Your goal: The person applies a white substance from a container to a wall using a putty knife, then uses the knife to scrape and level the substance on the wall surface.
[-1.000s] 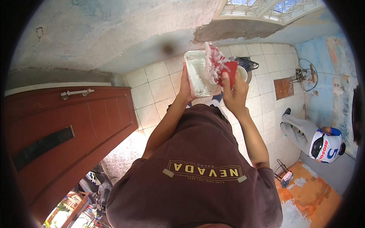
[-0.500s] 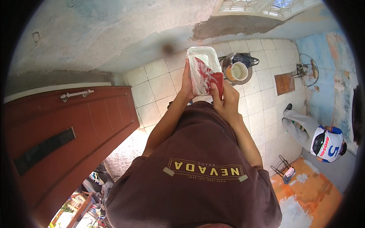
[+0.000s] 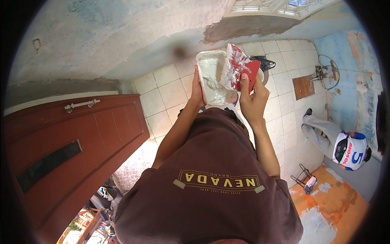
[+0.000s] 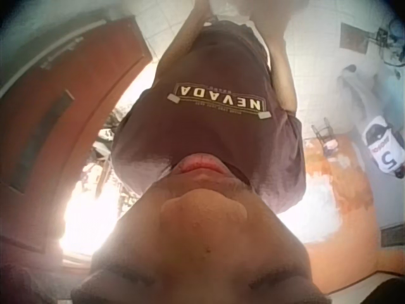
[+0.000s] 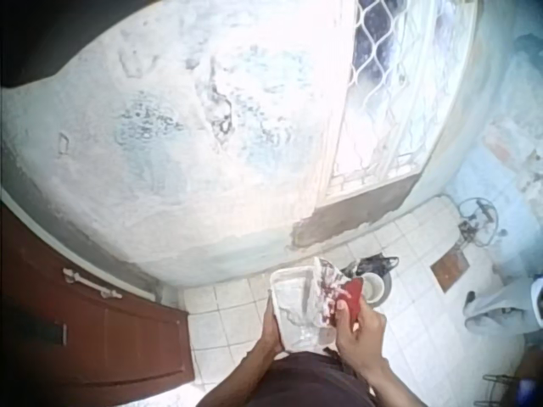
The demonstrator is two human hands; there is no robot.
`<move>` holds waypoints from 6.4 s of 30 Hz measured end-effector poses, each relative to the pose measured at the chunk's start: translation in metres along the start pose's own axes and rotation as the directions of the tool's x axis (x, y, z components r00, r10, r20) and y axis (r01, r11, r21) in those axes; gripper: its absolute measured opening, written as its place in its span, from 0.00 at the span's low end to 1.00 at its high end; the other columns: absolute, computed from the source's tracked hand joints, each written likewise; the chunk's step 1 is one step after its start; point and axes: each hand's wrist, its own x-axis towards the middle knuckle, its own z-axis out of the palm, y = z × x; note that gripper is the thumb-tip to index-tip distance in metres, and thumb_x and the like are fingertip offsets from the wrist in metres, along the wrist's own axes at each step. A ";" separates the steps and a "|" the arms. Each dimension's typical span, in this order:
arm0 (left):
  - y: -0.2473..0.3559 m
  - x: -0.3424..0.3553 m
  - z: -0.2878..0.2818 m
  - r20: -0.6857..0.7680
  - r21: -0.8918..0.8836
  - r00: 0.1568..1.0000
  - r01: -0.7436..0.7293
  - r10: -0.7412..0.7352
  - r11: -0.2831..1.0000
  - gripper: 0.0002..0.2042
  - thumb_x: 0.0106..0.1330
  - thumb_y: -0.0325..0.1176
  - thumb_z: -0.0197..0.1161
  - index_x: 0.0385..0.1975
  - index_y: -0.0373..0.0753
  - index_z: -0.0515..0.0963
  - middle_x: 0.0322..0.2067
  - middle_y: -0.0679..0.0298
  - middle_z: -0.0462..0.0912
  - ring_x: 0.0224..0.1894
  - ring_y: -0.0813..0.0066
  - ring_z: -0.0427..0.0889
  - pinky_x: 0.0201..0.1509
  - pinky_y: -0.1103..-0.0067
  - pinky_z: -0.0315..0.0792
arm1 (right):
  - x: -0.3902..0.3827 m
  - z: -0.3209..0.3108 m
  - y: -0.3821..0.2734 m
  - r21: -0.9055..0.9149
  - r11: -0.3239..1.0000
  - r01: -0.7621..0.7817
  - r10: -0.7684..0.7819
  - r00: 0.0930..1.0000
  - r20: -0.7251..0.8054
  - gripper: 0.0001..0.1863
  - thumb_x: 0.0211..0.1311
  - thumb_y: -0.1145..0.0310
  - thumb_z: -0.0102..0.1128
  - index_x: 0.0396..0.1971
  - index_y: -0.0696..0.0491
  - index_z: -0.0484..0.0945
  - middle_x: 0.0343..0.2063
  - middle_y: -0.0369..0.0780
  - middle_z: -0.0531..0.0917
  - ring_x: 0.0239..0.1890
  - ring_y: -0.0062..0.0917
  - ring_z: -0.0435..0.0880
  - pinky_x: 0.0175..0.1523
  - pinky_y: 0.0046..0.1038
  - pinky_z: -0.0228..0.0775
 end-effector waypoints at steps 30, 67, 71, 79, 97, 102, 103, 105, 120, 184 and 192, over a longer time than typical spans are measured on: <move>-0.015 0.002 0.006 -0.006 0.039 0.977 -0.212 0.213 0.976 0.43 0.79 0.71 0.30 0.77 0.41 0.63 0.70 0.55 0.74 0.70 0.56 0.76 0.76 0.60 0.71 | -0.007 0.047 0.051 -0.155 0.933 0.326 -0.295 0.936 0.191 0.09 0.70 0.74 0.62 0.46 0.60 0.82 0.27 0.50 0.84 0.30 0.46 0.82 0.40 0.44 0.71; -0.016 -0.017 0.012 0.051 -0.090 0.969 -0.238 0.244 0.967 0.42 0.78 0.72 0.37 0.76 0.41 0.63 0.68 0.54 0.76 0.67 0.56 0.79 0.73 0.56 0.73 | -0.025 0.003 0.000 -0.119 0.945 0.305 -0.299 0.952 0.071 0.03 0.69 0.80 0.64 0.40 0.61 0.83 0.25 0.45 0.80 0.26 0.38 0.79 0.36 0.37 0.69; -0.014 -0.017 0.015 0.050 -0.116 0.968 -0.240 0.247 0.964 0.42 0.78 0.72 0.37 0.76 0.41 0.63 0.68 0.53 0.76 0.67 0.55 0.79 0.72 0.55 0.74 | -0.022 0.002 0.006 -0.126 0.917 0.379 -0.367 0.924 0.108 0.04 0.70 0.79 0.64 0.41 0.62 0.83 0.24 0.45 0.80 0.25 0.37 0.79 0.35 0.36 0.68; -0.013 -0.016 0.006 0.018 -0.066 0.962 -0.270 0.272 0.961 0.46 0.76 0.75 0.35 0.77 0.39 0.61 0.70 0.52 0.74 0.67 0.53 0.79 0.71 0.55 0.76 | -0.017 -0.010 -0.016 -0.203 0.918 0.340 -0.309 0.936 0.172 0.06 0.70 0.78 0.63 0.43 0.61 0.83 0.23 0.45 0.79 0.25 0.41 0.79 0.40 0.39 0.70; -0.027 -0.024 0.013 0.070 -0.064 0.959 -0.270 0.274 0.961 0.39 0.81 0.68 0.34 0.76 0.41 0.65 0.67 0.57 0.78 0.66 0.62 0.80 0.72 0.64 0.74 | -0.032 0.038 0.021 -0.163 0.969 0.183 -0.143 0.962 0.233 0.04 0.71 0.75 0.60 0.40 0.60 0.82 0.27 0.52 0.83 0.31 0.47 0.85 0.35 0.43 0.74; -0.020 -0.030 0.026 0.102 -0.127 0.955 -0.264 0.277 0.956 0.39 0.81 0.69 0.35 0.75 0.42 0.66 0.64 0.56 0.80 0.65 0.59 0.80 0.73 0.61 0.74 | -0.024 0.024 0.020 -0.103 0.995 -0.015 0.042 0.965 0.261 0.06 0.73 0.75 0.61 0.43 0.60 0.82 0.25 0.49 0.81 0.26 0.42 0.83 0.33 0.37 0.72; -0.017 -0.030 0.032 0.065 -0.139 0.958 -0.268 0.279 0.953 0.39 0.80 0.69 0.36 0.75 0.41 0.66 0.63 0.56 0.80 0.64 0.59 0.81 0.71 0.61 0.76 | -0.026 0.025 0.020 -0.096 0.978 0.186 -0.165 0.966 0.198 0.05 0.72 0.76 0.62 0.42 0.60 0.82 0.26 0.49 0.81 0.26 0.41 0.82 0.33 0.36 0.71; -0.016 -0.027 0.034 0.028 -0.151 0.960 -0.271 0.278 0.951 0.40 0.80 0.70 0.36 0.74 0.41 0.67 0.62 0.56 0.81 0.62 0.59 0.83 0.69 0.61 0.77 | -0.030 0.024 0.018 -0.115 0.891 0.440 -0.425 0.896 0.131 0.04 0.67 0.81 0.65 0.40 0.61 0.82 0.28 0.48 0.81 0.27 0.39 0.80 0.34 0.36 0.71; -0.022 -0.025 0.023 0.060 -0.177 0.976 -0.196 0.209 0.965 0.42 0.79 0.71 0.33 0.74 0.40 0.66 0.64 0.52 0.79 0.63 0.54 0.81 0.70 0.57 0.75 | -0.031 0.008 0.014 -0.092 0.944 0.317 -0.310 0.947 0.079 0.04 0.69 0.81 0.63 0.40 0.63 0.82 0.27 0.47 0.80 0.27 0.40 0.78 0.34 0.38 0.69; -0.088 0.076 0.119 -0.032 -0.021 0.926 -0.377 0.376 0.926 0.44 0.77 0.74 0.37 0.78 0.41 0.60 0.70 0.53 0.73 0.69 0.56 0.76 0.74 0.59 0.72 | 0.088 -0.109 0.072 -0.044 0.991 0.130 -0.120 0.977 0.179 0.05 0.71 0.73 0.65 0.36 0.59 0.83 0.22 0.47 0.82 0.24 0.38 0.80 0.32 0.38 0.68; -0.114 0.102 0.130 -0.031 0.033 0.922 -0.385 0.386 0.922 0.44 0.76 0.74 0.38 0.79 0.42 0.59 0.73 0.53 0.70 0.72 0.55 0.74 0.75 0.57 0.71 | 0.100 -0.140 0.115 0.022 0.998 0.060 -0.064 0.955 0.289 0.08 0.75 0.69 0.65 0.41 0.60 0.86 0.15 0.33 0.76 0.20 0.08 0.64 0.25 0.23 0.55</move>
